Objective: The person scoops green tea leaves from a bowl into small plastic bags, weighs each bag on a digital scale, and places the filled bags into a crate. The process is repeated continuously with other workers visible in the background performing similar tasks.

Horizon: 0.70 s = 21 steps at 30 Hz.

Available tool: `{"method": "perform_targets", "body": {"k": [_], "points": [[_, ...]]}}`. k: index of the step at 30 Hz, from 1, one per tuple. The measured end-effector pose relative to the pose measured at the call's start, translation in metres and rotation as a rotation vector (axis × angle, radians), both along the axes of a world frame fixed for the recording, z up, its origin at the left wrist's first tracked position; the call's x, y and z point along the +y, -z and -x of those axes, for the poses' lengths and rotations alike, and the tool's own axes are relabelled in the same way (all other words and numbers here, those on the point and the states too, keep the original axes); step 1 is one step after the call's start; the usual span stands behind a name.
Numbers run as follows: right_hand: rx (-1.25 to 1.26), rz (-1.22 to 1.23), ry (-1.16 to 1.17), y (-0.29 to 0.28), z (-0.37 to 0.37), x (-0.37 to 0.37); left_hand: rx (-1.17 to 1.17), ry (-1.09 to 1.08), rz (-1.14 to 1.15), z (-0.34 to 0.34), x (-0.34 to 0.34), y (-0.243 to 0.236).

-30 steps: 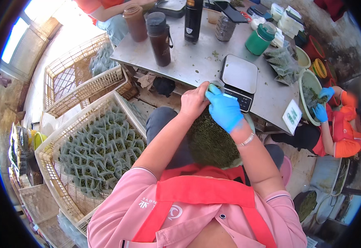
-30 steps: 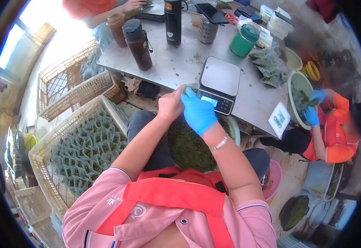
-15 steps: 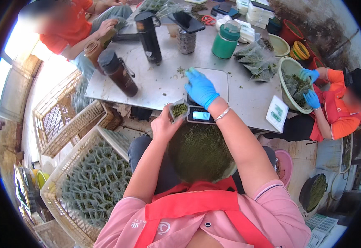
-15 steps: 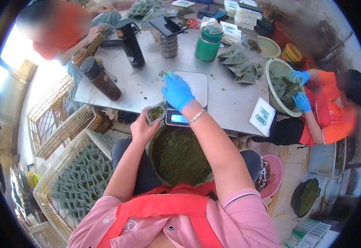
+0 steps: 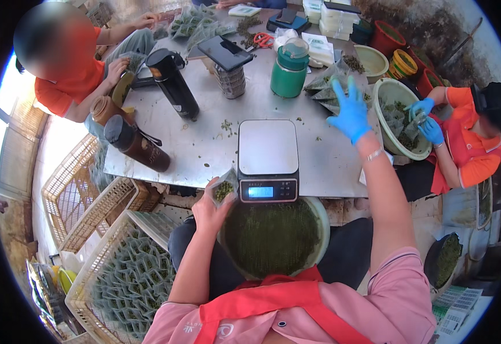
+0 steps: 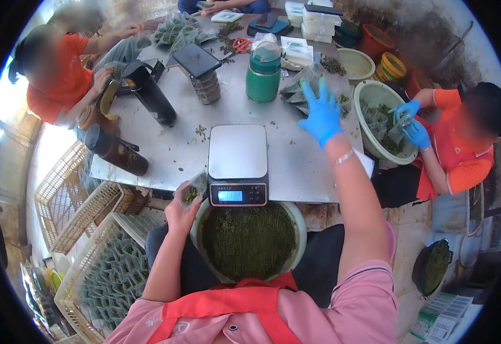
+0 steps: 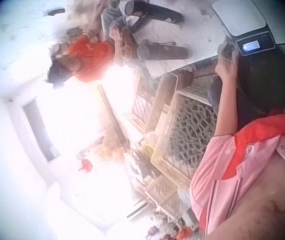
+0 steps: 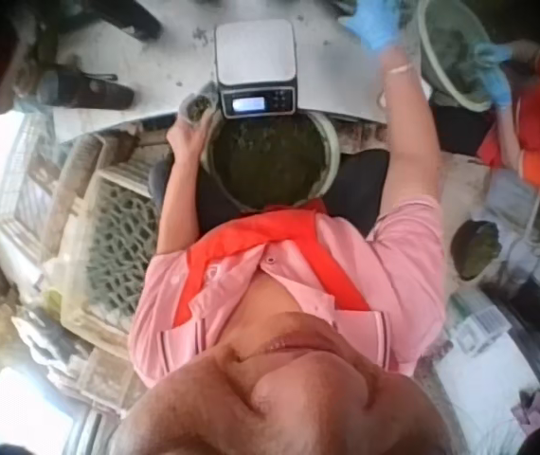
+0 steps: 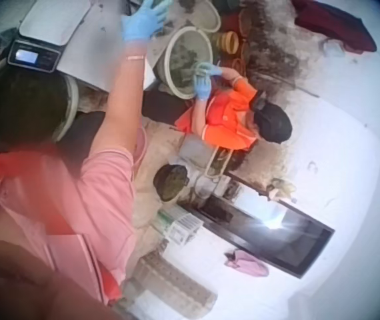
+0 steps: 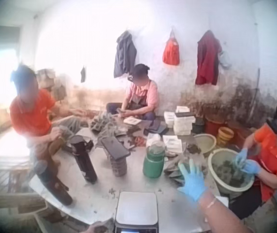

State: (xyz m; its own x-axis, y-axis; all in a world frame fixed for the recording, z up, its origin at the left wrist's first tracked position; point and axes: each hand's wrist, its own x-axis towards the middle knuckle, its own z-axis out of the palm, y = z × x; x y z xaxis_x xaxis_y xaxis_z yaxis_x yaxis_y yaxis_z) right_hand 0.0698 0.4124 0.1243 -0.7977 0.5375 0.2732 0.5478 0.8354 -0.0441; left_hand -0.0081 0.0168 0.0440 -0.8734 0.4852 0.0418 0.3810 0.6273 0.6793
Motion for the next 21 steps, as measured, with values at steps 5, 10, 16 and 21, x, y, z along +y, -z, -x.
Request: {"method": "perform_targets", "body": {"k": [5, 10, 16, 21], "points": [[-0.134, 0.044, 0.139, 0.004, 0.05, 0.055, 0.029, 0.002, -0.014, 0.0, -0.002, 0.002], [0.102, 0.205, -0.111, 0.053, 0.043, 0.106, -0.011, 0.038, 0.03, -0.003, -0.007, -0.002], [0.354, 0.191, -0.303, 0.068, -0.014, 0.045, 0.033, 0.027, 0.1, -0.016, -0.01, -0.002], [0.321, 0.224, -0.294, 0.051, -0.079, -0.043, 0.069, 0.034, 0.037, -0.021, -0.016, 0.014]]}}
